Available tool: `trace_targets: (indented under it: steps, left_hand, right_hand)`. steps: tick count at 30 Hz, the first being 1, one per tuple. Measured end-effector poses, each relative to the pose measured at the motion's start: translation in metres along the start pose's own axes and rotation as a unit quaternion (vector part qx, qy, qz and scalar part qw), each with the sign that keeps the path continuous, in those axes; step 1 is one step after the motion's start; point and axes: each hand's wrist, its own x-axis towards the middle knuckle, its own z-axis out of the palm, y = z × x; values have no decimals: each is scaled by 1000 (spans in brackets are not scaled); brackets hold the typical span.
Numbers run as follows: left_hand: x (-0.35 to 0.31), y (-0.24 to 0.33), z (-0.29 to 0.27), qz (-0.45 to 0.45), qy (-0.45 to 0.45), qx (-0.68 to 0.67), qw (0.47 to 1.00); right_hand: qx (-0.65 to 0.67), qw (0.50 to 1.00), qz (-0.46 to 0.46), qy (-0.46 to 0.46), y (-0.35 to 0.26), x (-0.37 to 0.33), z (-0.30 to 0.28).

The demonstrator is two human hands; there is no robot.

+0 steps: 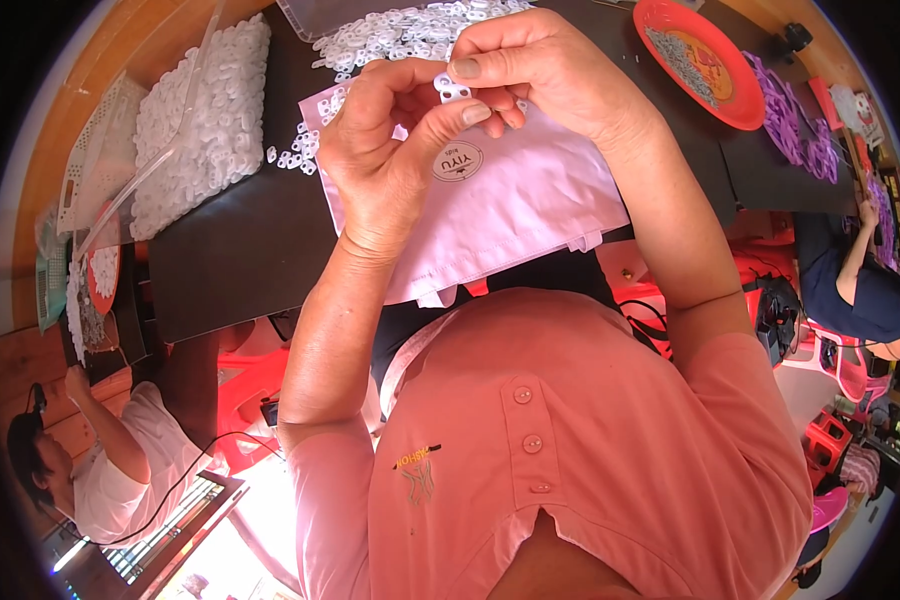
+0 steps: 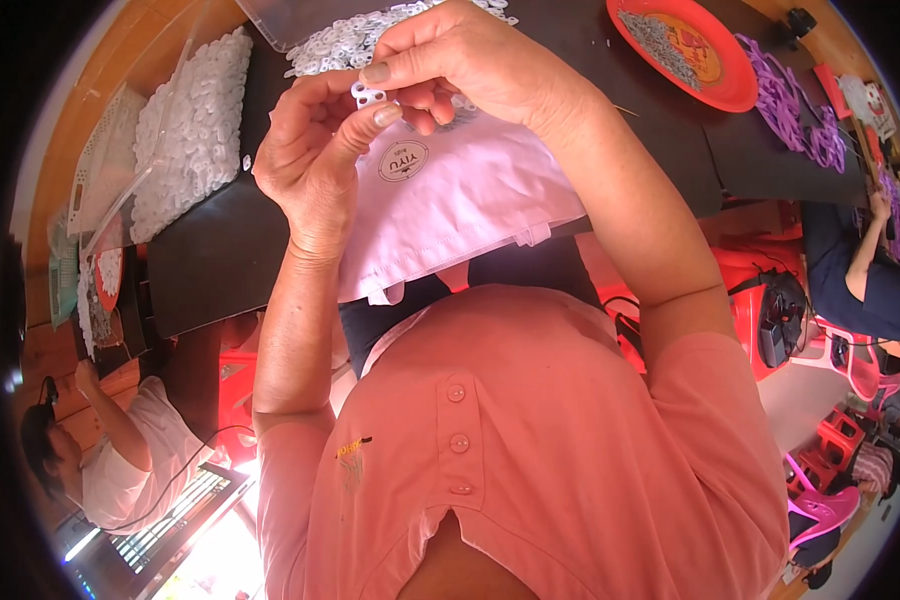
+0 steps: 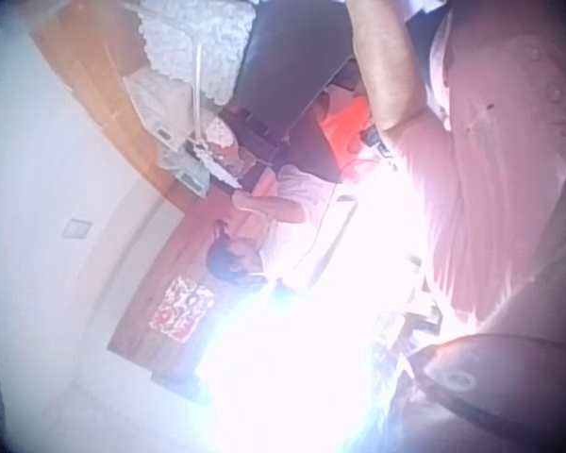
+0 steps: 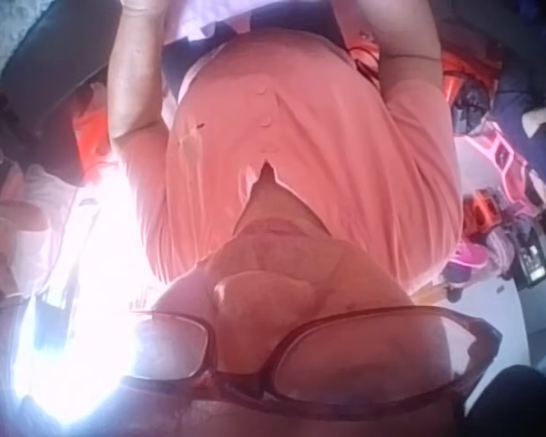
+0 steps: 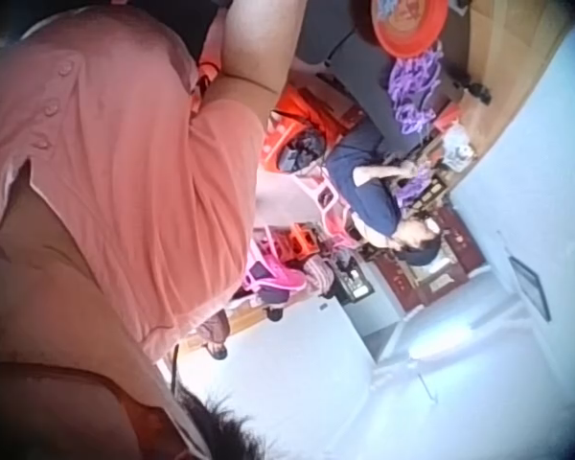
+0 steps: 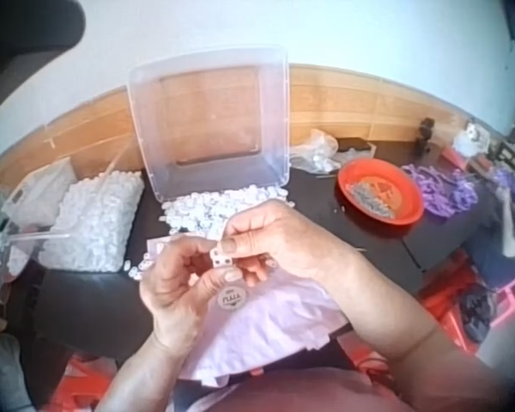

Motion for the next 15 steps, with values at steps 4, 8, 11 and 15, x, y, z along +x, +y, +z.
trace_targets:
  steps: [4, 8, 11, 15]
  left_hand:
    - [0, -5, 0, 4, 0, -7, 1000]
    - [-1, -2, -3, 3, -9, 11, 1000]
    - [-1, 2, -4, -1, -13, 24, 1000]
    - [-2, 3, -4, 4, -2, 26, 1000]
  right_hand:
    - [9, 1000, -17, 2, 0, 0, 1]
    - [5, 1000, -5, 6, -4, -2, 5]
    - [-39, 999, -25, 14, 1, -2, 6]
    - [-28, 999, -18, 14, 3, -2, 7]
